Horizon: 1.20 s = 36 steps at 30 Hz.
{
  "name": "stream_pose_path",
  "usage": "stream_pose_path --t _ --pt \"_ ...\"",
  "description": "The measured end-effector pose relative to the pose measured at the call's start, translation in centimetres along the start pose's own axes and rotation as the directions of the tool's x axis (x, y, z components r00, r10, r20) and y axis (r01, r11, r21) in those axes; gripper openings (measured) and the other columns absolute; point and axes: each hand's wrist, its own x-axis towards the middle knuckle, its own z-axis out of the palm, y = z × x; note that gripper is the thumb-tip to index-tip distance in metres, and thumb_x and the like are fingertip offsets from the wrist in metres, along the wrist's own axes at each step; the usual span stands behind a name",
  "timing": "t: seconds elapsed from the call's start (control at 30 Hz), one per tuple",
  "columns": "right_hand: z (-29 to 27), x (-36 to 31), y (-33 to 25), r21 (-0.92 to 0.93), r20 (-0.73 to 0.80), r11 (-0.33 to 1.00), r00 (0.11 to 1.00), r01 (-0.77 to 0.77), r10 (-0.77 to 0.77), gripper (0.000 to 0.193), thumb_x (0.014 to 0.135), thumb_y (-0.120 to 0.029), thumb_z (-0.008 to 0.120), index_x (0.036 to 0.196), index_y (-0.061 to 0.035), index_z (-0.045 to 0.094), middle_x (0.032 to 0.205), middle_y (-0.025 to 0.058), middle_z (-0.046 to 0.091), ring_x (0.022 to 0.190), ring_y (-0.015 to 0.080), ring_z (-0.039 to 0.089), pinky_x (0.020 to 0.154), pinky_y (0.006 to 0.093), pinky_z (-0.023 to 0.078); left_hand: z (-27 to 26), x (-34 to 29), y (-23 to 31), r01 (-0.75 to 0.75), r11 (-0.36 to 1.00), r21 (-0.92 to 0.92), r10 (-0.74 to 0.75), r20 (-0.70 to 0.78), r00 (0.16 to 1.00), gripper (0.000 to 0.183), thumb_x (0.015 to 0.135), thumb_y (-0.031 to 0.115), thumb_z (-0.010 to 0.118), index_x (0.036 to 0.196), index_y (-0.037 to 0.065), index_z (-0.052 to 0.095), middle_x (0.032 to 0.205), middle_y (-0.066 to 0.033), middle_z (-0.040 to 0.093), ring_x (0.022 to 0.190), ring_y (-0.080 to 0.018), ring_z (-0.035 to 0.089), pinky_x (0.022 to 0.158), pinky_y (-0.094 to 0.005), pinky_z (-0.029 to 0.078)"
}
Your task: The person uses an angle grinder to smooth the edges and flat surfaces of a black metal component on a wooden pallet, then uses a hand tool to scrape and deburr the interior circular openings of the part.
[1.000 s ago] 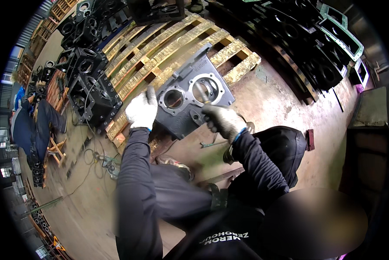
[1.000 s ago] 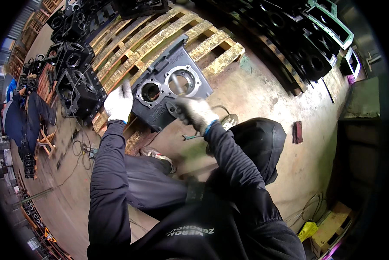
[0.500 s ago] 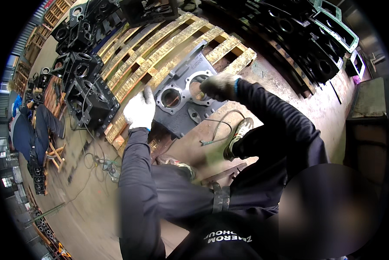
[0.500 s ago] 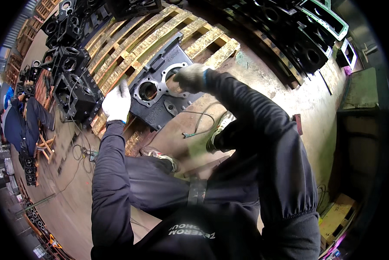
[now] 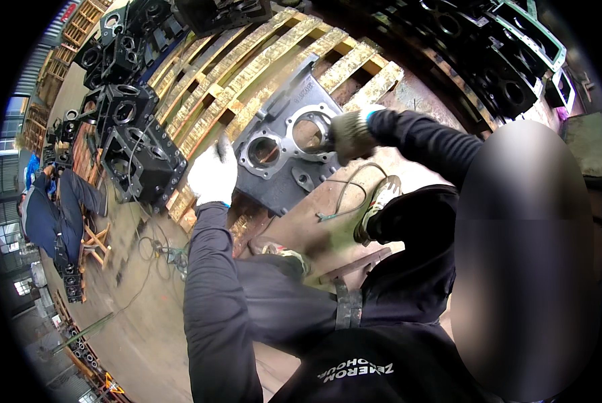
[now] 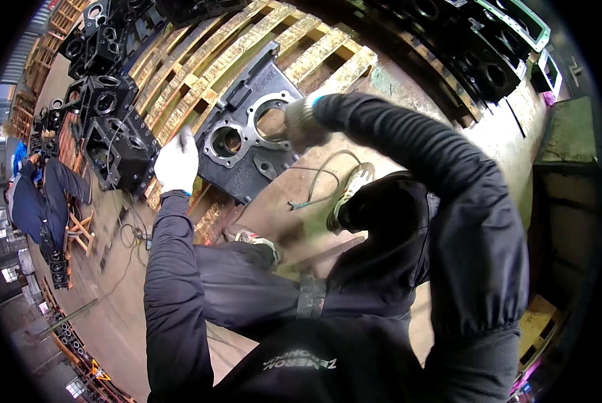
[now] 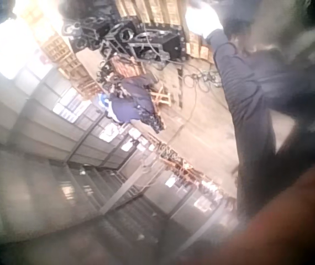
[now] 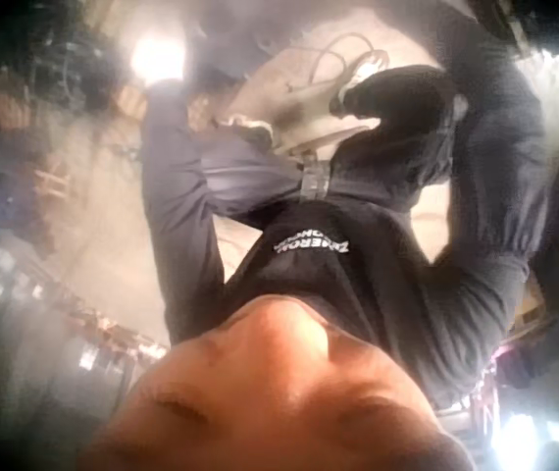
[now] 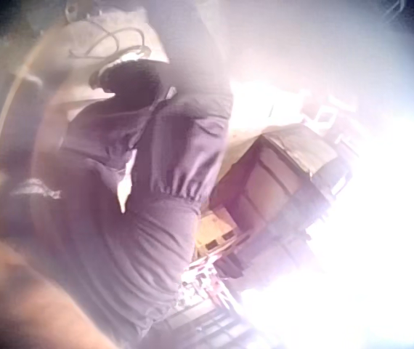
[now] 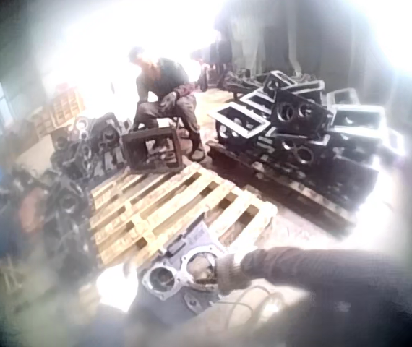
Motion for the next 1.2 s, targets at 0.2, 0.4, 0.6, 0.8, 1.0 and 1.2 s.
stream_pose_path --t 0.2,0.4,0.6,0.8,1.0,1.2 --pt "-3.6 1.4 1.2 0.046 -0.049 0.997 0.997 -0.062 0.064 0.028 0.086 -0.027 0.067 0.093 -0.0015 0.076 0.078 0.0115 0.072 0.065 0.0203 0.067 0.058 0.0364 0.054 -0.3 0.2 0.5 0.025 0.999 0.045 -0.025 0.013 1.0 0.047 0.099 0.049 0.045 0.096 0.011 0.073 0.087 -0.0201 0.071 0.081 -0.0417 0.068 0.074 -0.0509 0.054" --pt "-2.7 0.2 2.0 -0.332 0.162 0.93 0.981 0.158 -0.109 0.035 0.081 -0.023 0.073 0.115 -0.0129 0.071 0.082 0.0114 0.073 0.064 0.0237 0.068 0.06 0.0362 0.056 -0.2 0.1 -0.1 0.029 1.0 -0.004 -0.029 -0.004 1.0 0.048 0.1 0.047 0.044 0.103 0.01 0.074 0.093 -0.018 0.072 0.084 -0.0399 0.069 0.074 -0.0475 0.055" --pt "-3.3 3.8 1.2 -0.21 -0.104 0.976 0.992 0.049 -0.072 0.029 0.088 -0.028 0.067 0.097 -0.0008 0.074 0.088 0.0157 0.073 0.075 0.0276 0.07 0.071 0.0395 0.058 0.4 0.1 0.1 -0.021 1.0 -0.003 0.021 -0.042 0.999 0.048 0.101 0.045 0.044 0.101 0.008 0.074 0.091 -0.0196 0.072 0.081 -0.0405 0.069 0.071 -0.0472 0.055" --pt "-1.8 2.0 2.0 -0.625 0.116 0.706 0.934 0.333 -0.338 0.023 0.078 -0.011 0.062 0.096 -0.0046 0.075 0.091 0.0159 0.073 0.082 0.0325 0.068 0.076 0.0401 0.055 -1.0 0.0 0.1 0.0 1.0 0.022 0.0 0.009 1.0 0.045 0.1 0.041 0.046 0.099 0.006 0.073 0.089 -0.0214 0.071 0.08 -0.0411 0.068 0.071 -0.0476 0.054" --pt "-2.7 5.2 1.9 -0.424 -0.257 0.885 0.911 0.193 -0.322 0.022 0.082 -0.021 0.068 0.096 -0.005 0.074 0.09 0.0178 0.072 0.081 0.0347 0.069 0.074 0.0412 0.055 -0.9 0.0 1.2 0.002 0.999 0.049 -0.002 0.003 1.0 0.053 0.102 0.045 0.04 0.094 0.003 0.073 0.09 -0.0222 0.07 0.084 -0.0423 0.068 0.074 -0.0483 0.052" --pt "-0.9 1.0 3.3 -0.307 -0.157 0.918 0.939 0.249 -0.307 0.031 0.073 -0.01 0.072 0.103 -0.0062 0.072 0.095 0.0157 0.073 0.087 0.0321 0.071 0.078 0.0398 0.056 -1.5 -0.2 1.7 0.065 0.994 0.09 -0.069 0.04 0.997 0.05 0.101 0.047 0.04 0.095 0.01 0.074 0.089 -0.019 0.071 0.083 -0.0403 0.068 0.074 -0.048 0.053"
